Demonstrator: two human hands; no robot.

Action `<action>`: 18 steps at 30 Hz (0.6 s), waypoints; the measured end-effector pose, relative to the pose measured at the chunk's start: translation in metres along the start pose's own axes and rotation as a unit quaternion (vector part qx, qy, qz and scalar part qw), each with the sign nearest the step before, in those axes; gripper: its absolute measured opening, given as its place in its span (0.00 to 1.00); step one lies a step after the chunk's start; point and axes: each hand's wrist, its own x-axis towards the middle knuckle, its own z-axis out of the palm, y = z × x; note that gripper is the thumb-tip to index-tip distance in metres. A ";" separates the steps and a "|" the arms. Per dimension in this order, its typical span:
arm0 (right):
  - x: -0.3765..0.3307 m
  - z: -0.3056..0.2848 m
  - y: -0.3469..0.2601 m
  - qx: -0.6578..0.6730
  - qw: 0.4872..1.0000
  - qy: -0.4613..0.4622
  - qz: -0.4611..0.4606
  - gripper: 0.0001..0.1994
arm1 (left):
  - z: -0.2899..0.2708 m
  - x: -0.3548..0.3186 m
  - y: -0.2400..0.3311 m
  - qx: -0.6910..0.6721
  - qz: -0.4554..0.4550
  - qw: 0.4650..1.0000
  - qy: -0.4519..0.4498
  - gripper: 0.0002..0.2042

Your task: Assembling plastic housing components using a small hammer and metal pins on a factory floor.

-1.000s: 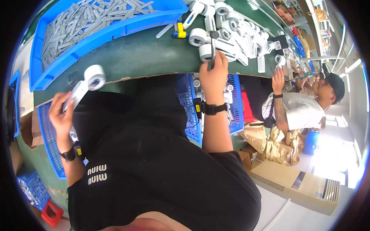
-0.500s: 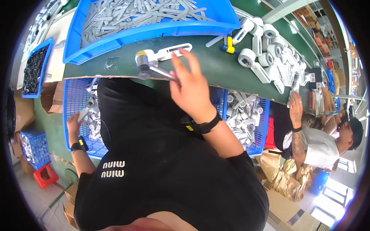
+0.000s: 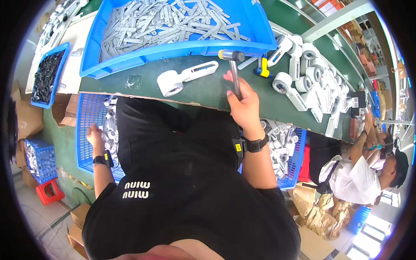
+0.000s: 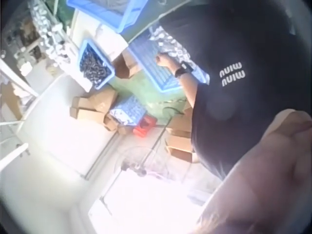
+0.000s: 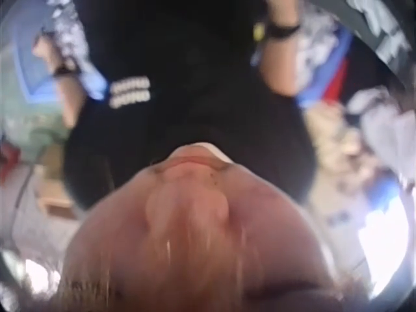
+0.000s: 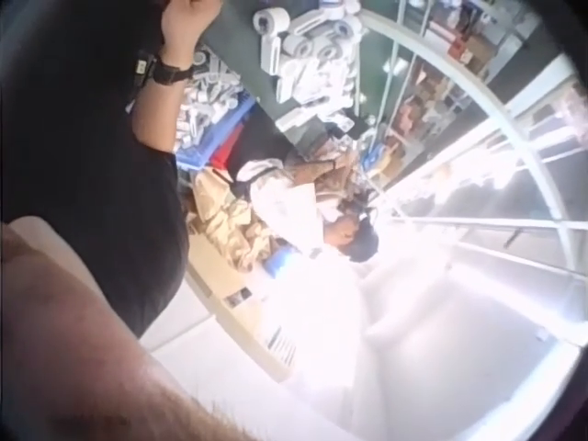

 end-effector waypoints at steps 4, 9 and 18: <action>0.000 -0.011 0.005 0.082 0.996 -0.017 0.010 0.27 | 0.051 -0.058 0.198 -0.027 0.402 0.903 -0.150 0.04; 0.003 -0.011 0.015 0.143 0.989 -0.025 0.016 0.26 | 0.149 -0.122 0.353 0.039 0.509 0.814 -0.277 0.06; -0.006 -0.012 0.025 0.146 0.989 -0.017 -0.020 0.24 | 0.327 -0.113 0.384 0.410 0.433 0.716 -0.362 0.09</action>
